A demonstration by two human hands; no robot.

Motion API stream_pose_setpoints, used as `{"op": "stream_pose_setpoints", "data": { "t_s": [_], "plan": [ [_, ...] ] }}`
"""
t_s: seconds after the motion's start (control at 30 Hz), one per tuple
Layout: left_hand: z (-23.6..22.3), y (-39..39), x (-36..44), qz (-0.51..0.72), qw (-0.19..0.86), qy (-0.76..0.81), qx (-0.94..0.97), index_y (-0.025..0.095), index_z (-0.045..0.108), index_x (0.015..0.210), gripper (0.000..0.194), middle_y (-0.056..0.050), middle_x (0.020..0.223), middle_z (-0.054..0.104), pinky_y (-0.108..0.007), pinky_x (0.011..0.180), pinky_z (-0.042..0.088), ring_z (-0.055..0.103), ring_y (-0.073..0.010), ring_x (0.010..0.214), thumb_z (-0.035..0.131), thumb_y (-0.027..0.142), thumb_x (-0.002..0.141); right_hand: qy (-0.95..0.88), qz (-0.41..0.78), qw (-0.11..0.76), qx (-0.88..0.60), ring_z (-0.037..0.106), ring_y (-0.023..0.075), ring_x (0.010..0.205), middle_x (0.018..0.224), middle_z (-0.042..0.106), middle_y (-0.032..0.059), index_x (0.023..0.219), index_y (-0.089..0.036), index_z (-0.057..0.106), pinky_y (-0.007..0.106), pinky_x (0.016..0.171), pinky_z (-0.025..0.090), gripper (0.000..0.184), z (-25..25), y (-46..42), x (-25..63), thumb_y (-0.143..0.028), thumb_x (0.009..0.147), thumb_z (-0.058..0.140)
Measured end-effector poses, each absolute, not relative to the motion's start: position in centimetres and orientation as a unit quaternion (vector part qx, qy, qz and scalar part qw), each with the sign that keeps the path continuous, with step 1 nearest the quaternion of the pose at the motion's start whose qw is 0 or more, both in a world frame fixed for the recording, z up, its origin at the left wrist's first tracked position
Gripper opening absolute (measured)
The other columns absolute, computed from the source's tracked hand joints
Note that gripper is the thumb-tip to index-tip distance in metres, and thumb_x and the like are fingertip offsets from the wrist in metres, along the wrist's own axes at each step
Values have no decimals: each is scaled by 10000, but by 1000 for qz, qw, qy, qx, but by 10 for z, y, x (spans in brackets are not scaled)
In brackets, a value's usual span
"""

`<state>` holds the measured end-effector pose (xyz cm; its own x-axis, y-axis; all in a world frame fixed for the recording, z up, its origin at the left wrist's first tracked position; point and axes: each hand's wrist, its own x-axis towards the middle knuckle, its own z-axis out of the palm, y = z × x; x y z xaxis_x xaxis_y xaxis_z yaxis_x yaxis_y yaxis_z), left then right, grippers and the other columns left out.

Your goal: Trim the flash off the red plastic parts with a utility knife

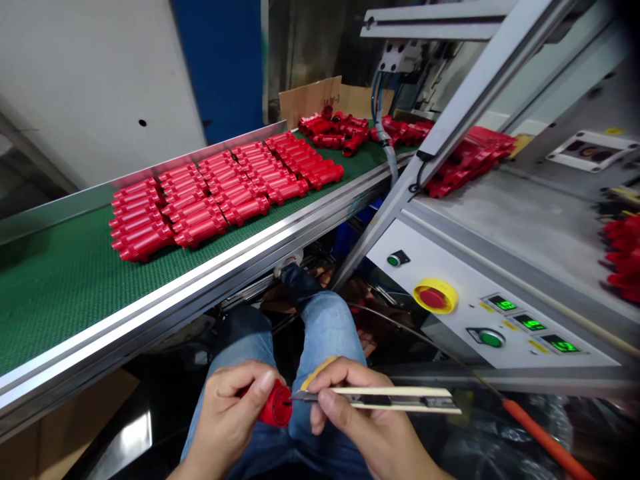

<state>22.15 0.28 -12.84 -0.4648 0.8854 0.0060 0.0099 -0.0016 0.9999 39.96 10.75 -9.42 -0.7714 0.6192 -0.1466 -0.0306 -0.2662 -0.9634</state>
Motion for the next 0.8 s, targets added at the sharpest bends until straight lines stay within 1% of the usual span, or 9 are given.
{"op": "stream_pose_setpoints", "data": {
  "t_s": [0.1,0.2,0.33,0.4,0.47,0.53,0.63,0.73,0.8],
  "plan": [
    [-132,2,220,591,353,608,396,186,793,711,391,-43,616,720,-231,571,452,630,-157,568,634,438,964,-600,729,194,-267,695,78,697,782,715,53,959,-113,721,164,687,558,244,-92,112,400,-356,941,709],
    [-135,2,221,584,369,615,380,179,791,695,415,-47,604,710,-230,564,442,610,-153,561,634,457,960,-498,801,171,-285,682,93,627,700,700,51,932,-93,697,199,647,565,301,-96,111,397,-392,914,732],
    [-136,3,224,588,418,618,313,148,772,640,511,-62,560,667,-234,538,421,551,-150,538,655,565,913,-366,863,138,-320,645,90,562,652,670,38,858,-84,661,209,581,562,318,-101,112,392,-377,847,786],
    [-135,4,225,594,444,610,279,136,760,623,549,-58,538,635,-235,520,402,517,-141,521,664,606,890,-354,872,127,-312,657,95,583,673,671,37,857,-92,647,218,599,572,308,-98,117,392,-369,842,782],
    [-135,5,226,597,471,596,256,130,755,628,562,-42,511,597,-234,493,374,487,-128,489,659,617,892,-406,859,119,-288,657,96,588,689,667,33,870,-106,639,214,597,560,301,-92,126,395,-388,872,745],
    [-135,7,227,596,500,580,241,126,751,631,573,-29,479,571,-230,461,345,465,-114,443,652,626,894,-555,781,122,-258,639,83,599,722,663,30,889,-121,660,192,593,522,248,-82,135,398,-365,923,688],
    [-137,9,230,590,530,567,222,129,718,592,600,-22,441,559,-226,437,339,459,-106,399,662,656,872,-815,540,151,-144,600,60,682,797,675,21,1010,-170,728,173,656,449,132,-70,143,399,-235,968,621],
    [-139,10,232,581,547,563,214,134,696,576,606,-12,416,545,-222,421,336,444,-97,376,673,670,858,-922,355,151,-12,512,58,672,808,632,-2,1141,-210,712,194,620,363,206,-63,145,395,-192,990,573],
    [-140,10,232,577,556,558,215,132,688,564,611,-13,411,547,-219,412,322,433,-90,367,673,664,864,-951,280,127,23,464,78,647,774,585,-9,1110,-195,699,232,586,321,195,-59,146,390,-182,996,541]
  ]
}}
